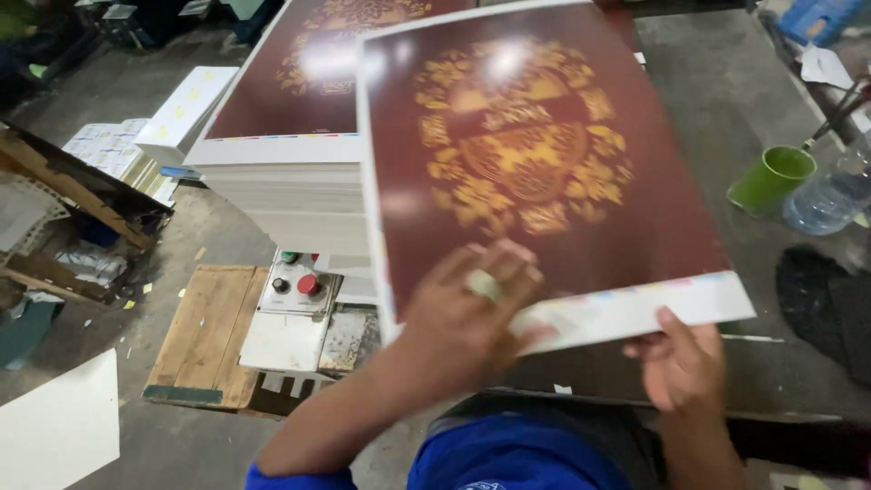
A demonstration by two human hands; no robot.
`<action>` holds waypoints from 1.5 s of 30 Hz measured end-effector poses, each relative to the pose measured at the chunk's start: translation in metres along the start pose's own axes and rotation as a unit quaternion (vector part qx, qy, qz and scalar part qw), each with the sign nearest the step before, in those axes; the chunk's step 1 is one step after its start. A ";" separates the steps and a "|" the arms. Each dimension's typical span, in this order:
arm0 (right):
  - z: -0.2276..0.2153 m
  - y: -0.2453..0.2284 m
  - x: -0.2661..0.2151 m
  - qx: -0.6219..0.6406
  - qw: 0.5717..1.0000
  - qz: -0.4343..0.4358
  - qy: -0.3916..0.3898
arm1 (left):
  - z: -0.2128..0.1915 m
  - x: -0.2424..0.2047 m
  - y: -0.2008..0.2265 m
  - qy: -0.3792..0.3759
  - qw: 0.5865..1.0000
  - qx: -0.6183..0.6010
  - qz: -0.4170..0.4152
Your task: The person repeatedly picks up printed sheets from a stack on the left and places them onto a growing pile on the right. The sheets feature a maroon and gold design with the text 'YAQOUT'. The person aligns the sheets as they stack them.
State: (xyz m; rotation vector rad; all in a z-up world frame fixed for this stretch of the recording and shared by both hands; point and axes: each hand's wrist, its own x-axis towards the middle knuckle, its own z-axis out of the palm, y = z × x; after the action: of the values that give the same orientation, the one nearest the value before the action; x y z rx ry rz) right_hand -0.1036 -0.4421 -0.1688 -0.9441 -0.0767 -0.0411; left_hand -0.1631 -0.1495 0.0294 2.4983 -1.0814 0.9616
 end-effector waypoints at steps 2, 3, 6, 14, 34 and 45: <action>-0.061 0.020 -0.002 -0.009 1.000 -0.012 0.026 | 0.003 -0.012 -0.040 -0.003 0.997 0.056 -0.061; -0.092 0.030 -0.003 -0.019 0.998 -0.025 0.054 | 0.004 -0.018 -0.059 -0.006 0.987 0.111 -0.120; -0.174 0.055 -0.017 -0.019 0.997 -0.004 0.079 | 0.027 -0.040 -0.143 0.010 0.966 0.175 -0.190; -0.249 0.053 -0.058 0.083 0.994 0.023 0.065 | 0.040 -0.042 -0.187 -0.009 0.951 0.260 -0.168; -0.184 0.047 -0.094 -0.110 0.975 -0.001 0.195 | 0.004 -0.037 -0.089 0.040 0.968 0.195 -0.153; -0.168 0.058 0.003 -0.179 0.965 0.085 0.173 | 0.005 -0.036 -0.112 0.056 0.964 0.178 -0.191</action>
State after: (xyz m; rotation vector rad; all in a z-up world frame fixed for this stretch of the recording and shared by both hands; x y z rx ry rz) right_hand -0.0885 -0.5437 -0.3136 -1.2885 0.3458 -0.0607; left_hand -0.0978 -0.0545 0.0053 2.7404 -0.3909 1.2414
